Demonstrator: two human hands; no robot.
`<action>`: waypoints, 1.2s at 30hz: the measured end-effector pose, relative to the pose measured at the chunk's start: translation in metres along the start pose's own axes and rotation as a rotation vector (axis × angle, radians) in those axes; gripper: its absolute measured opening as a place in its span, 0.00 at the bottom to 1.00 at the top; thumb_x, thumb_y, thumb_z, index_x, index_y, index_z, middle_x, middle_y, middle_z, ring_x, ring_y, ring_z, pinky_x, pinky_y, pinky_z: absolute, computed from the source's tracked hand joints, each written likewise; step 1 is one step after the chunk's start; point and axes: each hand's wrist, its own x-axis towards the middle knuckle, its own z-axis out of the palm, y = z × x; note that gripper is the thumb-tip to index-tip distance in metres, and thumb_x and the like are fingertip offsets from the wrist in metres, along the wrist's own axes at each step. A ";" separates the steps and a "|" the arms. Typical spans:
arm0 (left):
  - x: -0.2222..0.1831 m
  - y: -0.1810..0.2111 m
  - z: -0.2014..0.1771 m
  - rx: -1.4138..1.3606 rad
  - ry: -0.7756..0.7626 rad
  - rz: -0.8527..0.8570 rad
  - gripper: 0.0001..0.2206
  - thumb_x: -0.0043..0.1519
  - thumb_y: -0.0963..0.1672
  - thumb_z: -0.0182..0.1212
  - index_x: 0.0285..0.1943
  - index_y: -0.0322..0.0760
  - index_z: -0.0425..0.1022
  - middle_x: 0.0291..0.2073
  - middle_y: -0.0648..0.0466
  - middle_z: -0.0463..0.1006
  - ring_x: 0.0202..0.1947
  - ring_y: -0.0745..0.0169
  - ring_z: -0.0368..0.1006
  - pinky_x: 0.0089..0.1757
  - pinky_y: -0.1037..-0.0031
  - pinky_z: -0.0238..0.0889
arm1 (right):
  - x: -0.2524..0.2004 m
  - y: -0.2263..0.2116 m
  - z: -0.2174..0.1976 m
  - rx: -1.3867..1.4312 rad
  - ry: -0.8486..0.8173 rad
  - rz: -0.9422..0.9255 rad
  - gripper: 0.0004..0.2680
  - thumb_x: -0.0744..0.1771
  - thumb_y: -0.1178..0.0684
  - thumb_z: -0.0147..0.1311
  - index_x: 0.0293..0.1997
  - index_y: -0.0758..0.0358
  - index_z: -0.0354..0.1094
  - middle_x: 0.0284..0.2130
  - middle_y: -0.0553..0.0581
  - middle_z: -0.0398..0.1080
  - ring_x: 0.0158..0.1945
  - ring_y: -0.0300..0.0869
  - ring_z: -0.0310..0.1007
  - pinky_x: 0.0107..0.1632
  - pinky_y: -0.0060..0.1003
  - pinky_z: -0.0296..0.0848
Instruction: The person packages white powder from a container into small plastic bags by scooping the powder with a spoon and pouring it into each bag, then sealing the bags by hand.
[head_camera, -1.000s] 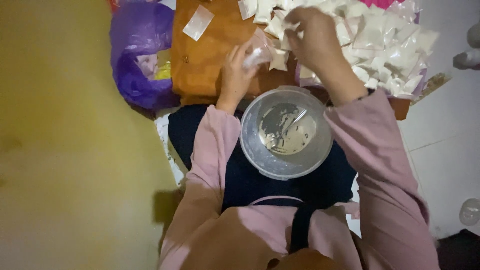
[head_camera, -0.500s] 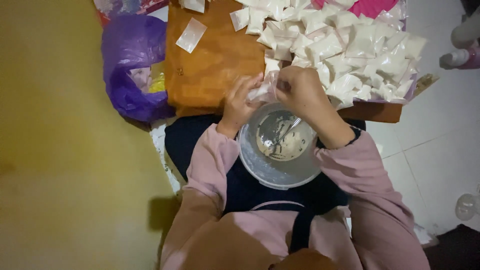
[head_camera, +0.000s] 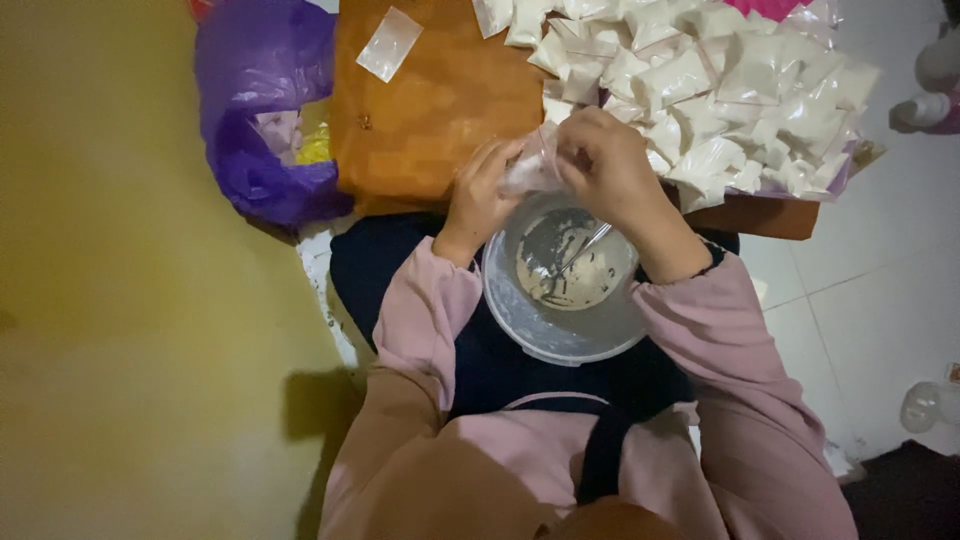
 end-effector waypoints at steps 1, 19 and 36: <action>0.002 0.003 0.000 0.006 0.019 -0.014 0.20 0.55 0.37 0.71 0.56 0.31 0.75 0.44 0.42 0.79 0.46 0.39 0.78 0.51 0.57 0.71 | 0.000 0.001 0.000 -0.004 0.021 0.013 0.05 0.65 0.69 0.61 0.34 0.68 0.69 0.36 0.67 0.72 0.34 0.59 0.77 0.30 0.44 0.77; -0.013 -0.009 -0.004 -0.146 -0.040 -0.464 0.19 0.51 0.35 0.71 0.53 0.30 0.77 0.45 0.49 0.84 0.43 0.58 0.80 0.47 0.74 0.72 | -0.004 -0.001 0.000 0.289 0.218 -0.006 0.01 0.67 0.69 0.57 0.40 0.78 0.70 0.44 0.60 0.69 0.37 0.41 0.62 0.39 0.30 0.63; -0.007 -0.037 -0.011 0.374 0.162 -0.333 0.41 0.56 0.39 0.74 0.76 0.48 0.51 0.66 0.48 0.65 0.65 0.45 0.68 0.65 0.60 0.64 | -0.002 0.008 0.001 0.538 0.395 0.051 0.02 0.74 0.65 0.45 0.50 0.67 0.60 0.35 0.55 0.65 0.31 0.36 0.60 0.36 0.29 0.62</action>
